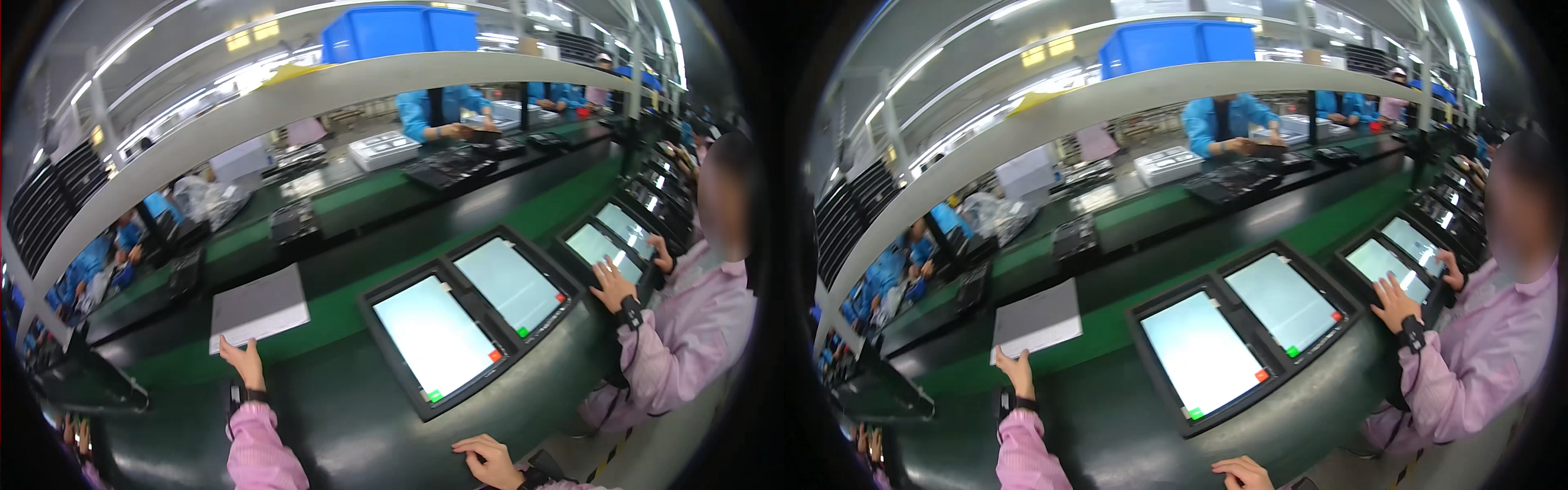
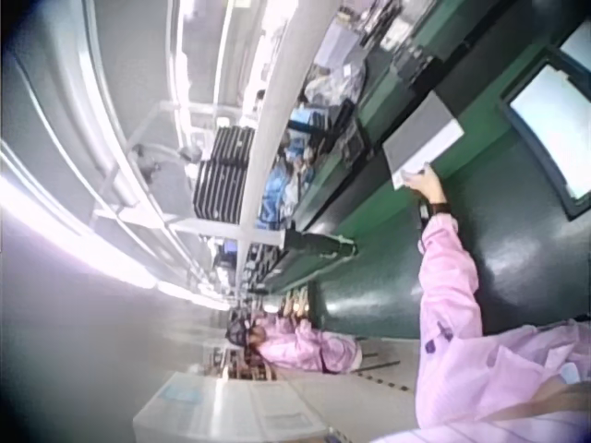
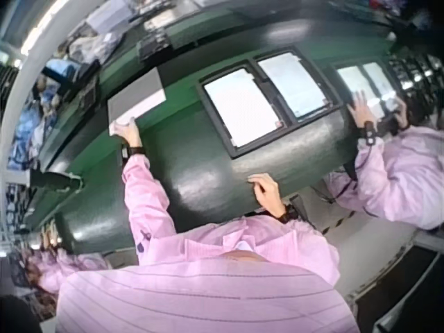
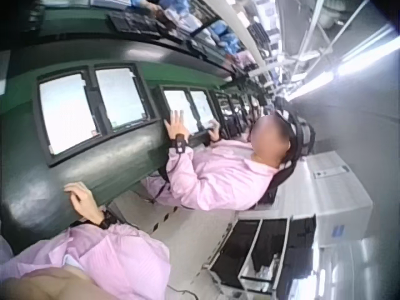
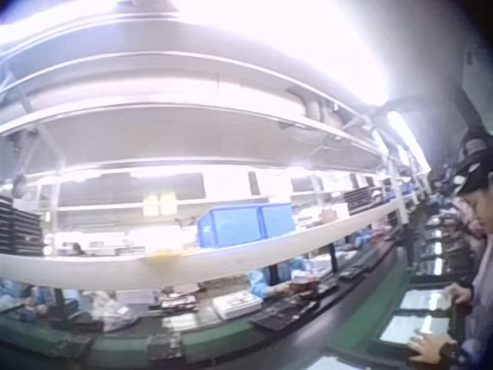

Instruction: Perform quality control testing on tablet devices and record results on a paper log.

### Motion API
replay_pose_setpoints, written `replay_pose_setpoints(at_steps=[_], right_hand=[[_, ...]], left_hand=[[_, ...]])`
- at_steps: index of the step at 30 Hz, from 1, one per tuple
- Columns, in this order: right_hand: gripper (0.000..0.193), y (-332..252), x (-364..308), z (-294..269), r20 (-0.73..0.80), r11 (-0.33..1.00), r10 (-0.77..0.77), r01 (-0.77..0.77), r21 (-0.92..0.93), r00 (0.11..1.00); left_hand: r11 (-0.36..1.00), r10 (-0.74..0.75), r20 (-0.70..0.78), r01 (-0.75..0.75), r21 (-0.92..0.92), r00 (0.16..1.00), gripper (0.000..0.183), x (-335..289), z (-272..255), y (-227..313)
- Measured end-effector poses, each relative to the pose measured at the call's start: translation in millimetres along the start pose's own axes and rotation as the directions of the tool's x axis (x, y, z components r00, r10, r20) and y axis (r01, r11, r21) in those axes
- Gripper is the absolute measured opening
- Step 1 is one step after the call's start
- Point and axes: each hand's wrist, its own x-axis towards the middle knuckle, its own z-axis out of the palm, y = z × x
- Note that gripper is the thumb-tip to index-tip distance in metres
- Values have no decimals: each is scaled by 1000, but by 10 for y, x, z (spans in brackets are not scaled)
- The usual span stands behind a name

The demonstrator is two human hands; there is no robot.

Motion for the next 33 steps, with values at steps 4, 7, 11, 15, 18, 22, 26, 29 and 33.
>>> replay_pose_setpoints(at_steps=[4,7,11,15,18,22,26,29,33], right_hand=[[17,53,-31,-19,39,998,-8,6,62,999],[20,193,24,-210,-6,998,55,-55,-9,998],[25,528,223,-516,-128,967,256,-252,47,958],[31,888,520,-852,-300,969,244,-242,44,922],[37,898,745,-875,-314,959,243,-275,-63,918],[42,1086,802,-871,-413,952,91,-201,-231,906],[30,1397,907,-922,-416,895,-109,-93,-436,903],[19,1596,978,-1087,-390,836,-110,-128,-533,914],[17,1740,974,-1249,-413,796,-138,-147,-587,900]], left_hand=[[589,239,909,694,-415,341,38,-252,-751,1234],[591,381,924,776,-219,-30,57,-690,-960,1894],[765,373,915,507,-397,153,75,-982,-1039,2084],[754,302,900,499,-427,313,80,-979,-1090,2124],[745,316,784,371,-554,534,86,-1149,-897,2087],[756,309,721,299,-582,620,89,-1045,-1000,2391],[646,291,780,488,-588,554,89,-1242,-960,2288],[585,266,770,537,-607,580,87,-1259,-970,2271],[552,235,752,552,-624,615,82,-1270,-1080,2374]])
